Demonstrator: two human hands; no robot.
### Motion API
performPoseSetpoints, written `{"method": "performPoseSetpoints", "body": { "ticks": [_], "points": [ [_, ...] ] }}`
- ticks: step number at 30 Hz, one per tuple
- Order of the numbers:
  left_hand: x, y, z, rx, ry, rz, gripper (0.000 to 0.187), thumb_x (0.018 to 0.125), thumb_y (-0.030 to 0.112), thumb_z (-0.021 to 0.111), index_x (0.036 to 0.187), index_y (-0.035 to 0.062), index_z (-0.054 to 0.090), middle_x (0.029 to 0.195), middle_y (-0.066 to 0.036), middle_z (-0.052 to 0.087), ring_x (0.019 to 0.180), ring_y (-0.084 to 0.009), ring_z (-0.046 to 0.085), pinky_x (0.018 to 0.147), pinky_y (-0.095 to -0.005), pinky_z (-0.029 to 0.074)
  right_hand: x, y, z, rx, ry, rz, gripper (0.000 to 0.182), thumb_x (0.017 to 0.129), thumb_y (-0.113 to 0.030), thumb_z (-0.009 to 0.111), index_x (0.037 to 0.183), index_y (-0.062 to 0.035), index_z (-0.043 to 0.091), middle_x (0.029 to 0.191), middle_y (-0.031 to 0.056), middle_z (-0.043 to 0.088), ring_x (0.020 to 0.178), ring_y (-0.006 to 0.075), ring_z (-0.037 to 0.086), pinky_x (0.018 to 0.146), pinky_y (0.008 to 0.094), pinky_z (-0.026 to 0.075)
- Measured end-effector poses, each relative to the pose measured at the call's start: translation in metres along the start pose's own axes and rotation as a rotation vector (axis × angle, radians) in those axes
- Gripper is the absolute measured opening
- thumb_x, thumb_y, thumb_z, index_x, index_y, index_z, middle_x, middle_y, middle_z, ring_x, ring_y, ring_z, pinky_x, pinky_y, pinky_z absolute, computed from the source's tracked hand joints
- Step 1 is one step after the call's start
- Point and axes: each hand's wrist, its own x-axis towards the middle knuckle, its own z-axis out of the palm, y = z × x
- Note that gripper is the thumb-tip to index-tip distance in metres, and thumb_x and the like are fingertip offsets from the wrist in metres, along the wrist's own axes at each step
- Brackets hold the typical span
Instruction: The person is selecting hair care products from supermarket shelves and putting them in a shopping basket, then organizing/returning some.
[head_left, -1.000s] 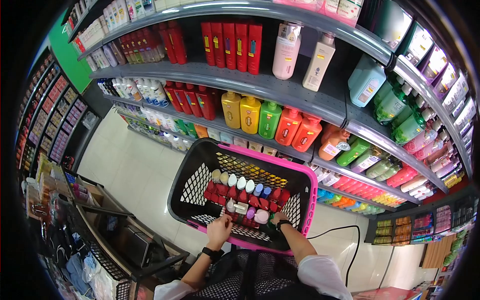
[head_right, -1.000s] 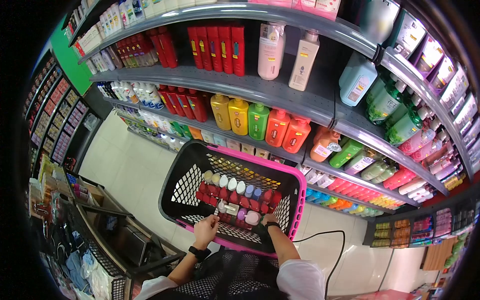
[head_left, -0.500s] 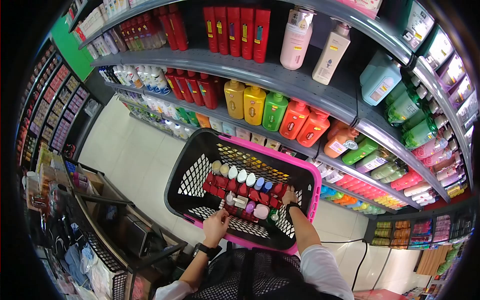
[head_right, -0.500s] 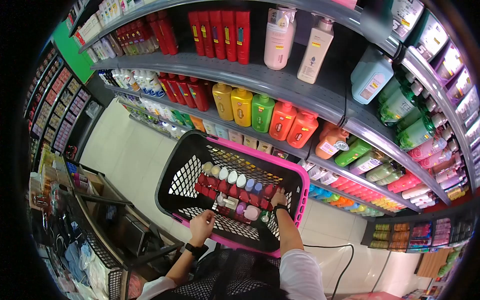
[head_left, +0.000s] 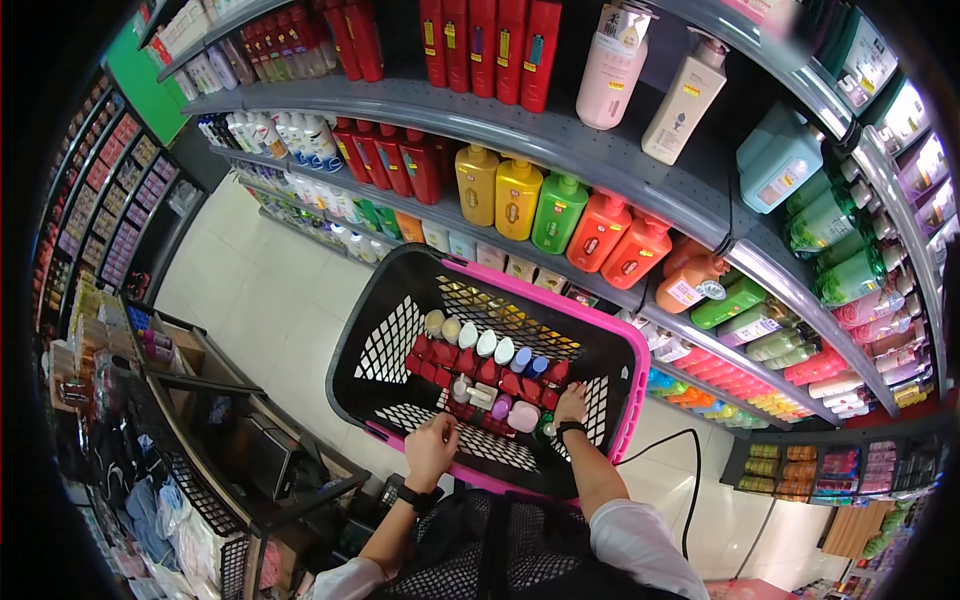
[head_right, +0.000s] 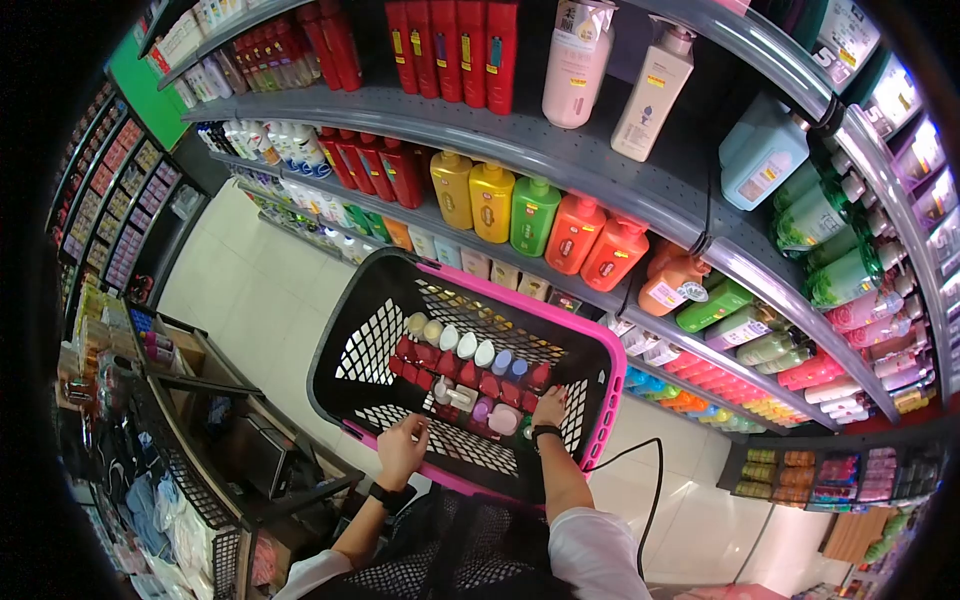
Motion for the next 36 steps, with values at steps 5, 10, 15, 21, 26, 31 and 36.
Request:
{"method": "performPoseSetpoints", "body": {
  "ticks": [5, 10, 15, 21, 26, 31, 36],
  "points": [
    [0.0, 0.002, -0.002, -0.004, 0.004, 0.018, 0.01, 0.076, 0.014, 0.066, 0.085, 0.0121, 0.062, 0.071, -0.004, 0.064, 0.062, -0.0227, 0.064, 0.054, -0.0348, 0.049, -0.003, -0.009, -0.018, 0.386, -0.109, 0.242, 0.026, 0.092, -0.007, 0.046, 0.116, 0.0002, 0.045, 0.118, 0.025, 0.047, 0.087, 0.0404, 0.065, 0.074, 0.0439, 0.055],
    [0.001, 0.002, -0.002, 0.017, -0.029, 0.001, 0.01, 0.076, 0.012, 0.066, 0.086, 0.013, 0.064, 0.073, -0.004, 0.067, 0.065, -0.0222, 0.066, 0.055, -0.0339, 0.05, -0.007, -0.012, -0.052, 0.062, -0.139, 0.093, 0.029, 0.088, -0.003, 0.048, 0.118, -0.0014, 0.05, 0.113, 0.027, 0.054, 0.09, 0.0425, 0.064, 0.077, 0.0456, 0.055],
    [0.001, -0.001, -0.001, -0.002, -0.043, 0.005, 0.011, 0.076, 0.013, 0.066, 0.088, 0.0129, 0.065, 0.073, -0.004, 0.067, 0.064, -0.0215, 0.066, 0.056, -0.0333, 0.05, 0.007, 0.019, -0.017, 0.1, -0.265, 0.082, 0.041, 0.08, -0.008, 0.057, 0.119, 0.0009, 0.053, 0.108, 0.0278, 0.061, 0.1, 0.0404, 0.062, 0.087, 0.0451, 0.051],
    [0.0, -0.002, -0.001, -0.023, -0.053, 0.03, 0.011, 0.077, 0.014, 0.066, 0.087, 0.0123, 0.061, 0.072, -0.004, 0.064, 0.063, -0.0231, 0.064, 0.055, -0.0354, 0.049, 0.021, 0.036, 0.008, 0.203, -0.377, 0.096, 0.044, 0.074, -0.01, 0.063, 0.118, -0.0078, 0.06, 0.116, 0.0222, 0.061, 0.108, 0.0372, 0.06, 0.092, 0.042, 0.049],
    [0.001, -0.001, -0.001, -0.006, -0.06, 0.05, 0.01, 0.077, 0.015, 0.065, 0.087, 0.0124, 0.062, 0.072, -0.004, 0.064, 0.062, -0.023, 0.064, 0.054, -0.0354, 0.049, 0.013, 0.027, -0.008, 0.174, -0.479, 0.078, 0.058, 0.073, -0.02, 0.077, 0.126, -0.0109, 0.054, 0.118, 0.0209, 0.061, 0.109, 0.0367, 0.059, 0.092, 0.0418, 0.05],
    [0.001, -0.001, -0.002, -0.011, -0.066, 0.055, 0.01, 0.078, 0.015, 0.065, 0.087, 0.0125, 0.061, 0.07, -0.004, 0.064, 0.061, -0.0231, 0.064, 0.053, -0.036, 0.049, 0.016, 0.03, 0.005, 0.169, -0.502, 0.045, 0.06, 0.074, -0.019, 0.077, 0.127, -0.011, 0.051, 0.114, 0.0204, 0.063, 0.107, 0.037, 0.06, 0.091, 0.0423, 0.05],
    [0.0, 0.0, -0.003, -0.014, -0.07, 0.067, 0.01, 0.078, 0.015, 0.065, 0.087, 0.0125, 0.061, 0.07, -0.004, 0.064, 0.061, -0.0231, 0.064, 0.053, -0.0362, 0.048, 0.02, 0.036, 0.024, 0.13, -0.475, -0.046, 0.056, 0.074, -0.016, 0.075, 0.126, -0.0122, 0.053, 0.11, 0.0192, 0.065, 0.105, 0.0358, 0.061, 0.09, 0.0421, 0.051]
  ]
}}
